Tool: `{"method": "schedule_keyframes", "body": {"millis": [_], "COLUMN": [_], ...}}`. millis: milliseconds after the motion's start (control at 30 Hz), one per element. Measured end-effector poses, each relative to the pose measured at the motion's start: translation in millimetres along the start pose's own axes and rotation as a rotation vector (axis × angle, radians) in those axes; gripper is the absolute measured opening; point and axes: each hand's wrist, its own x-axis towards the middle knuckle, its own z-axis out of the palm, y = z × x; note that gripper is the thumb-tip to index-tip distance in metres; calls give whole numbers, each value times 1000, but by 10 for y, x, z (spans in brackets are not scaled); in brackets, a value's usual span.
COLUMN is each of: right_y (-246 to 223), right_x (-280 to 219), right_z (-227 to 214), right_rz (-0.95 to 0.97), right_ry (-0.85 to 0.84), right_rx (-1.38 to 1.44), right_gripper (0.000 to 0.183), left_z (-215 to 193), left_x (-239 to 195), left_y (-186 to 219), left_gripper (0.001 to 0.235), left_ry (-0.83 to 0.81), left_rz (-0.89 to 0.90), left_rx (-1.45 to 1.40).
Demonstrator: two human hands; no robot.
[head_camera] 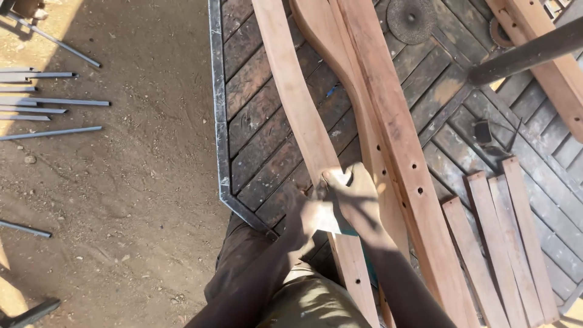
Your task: Sanding a curved wooden component by hand using sandpaper to smooth the surface
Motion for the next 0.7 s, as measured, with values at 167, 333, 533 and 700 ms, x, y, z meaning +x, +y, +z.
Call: {"method": "schedule_keyframes", "body": {"millis": [167, 333, 533, 700], "right_y": [-282, -313, -37, -43], "right_x": [-7, -194, -40, -140], "right_z": [54, -29, 243, -3], "right_rz": [64, 95, 97, 69], "right_ry": [72, 55, 121, 162], "right_rx": [-114, -154, -167, -57], "right_gripper": [42, 50, 49, 45], "left_z": [134, 806, 247, -27], "left_x": [47, 634, 452, 22], "left_y": [208, -1530, -412, -196], "left_gripper": [48, 71, 52, 63], "left_ry": [-199, 255, -22, -338], "left_rz": [-67, 100, -106, -119], "left_rx": [-450, 429, 222, 386]}}
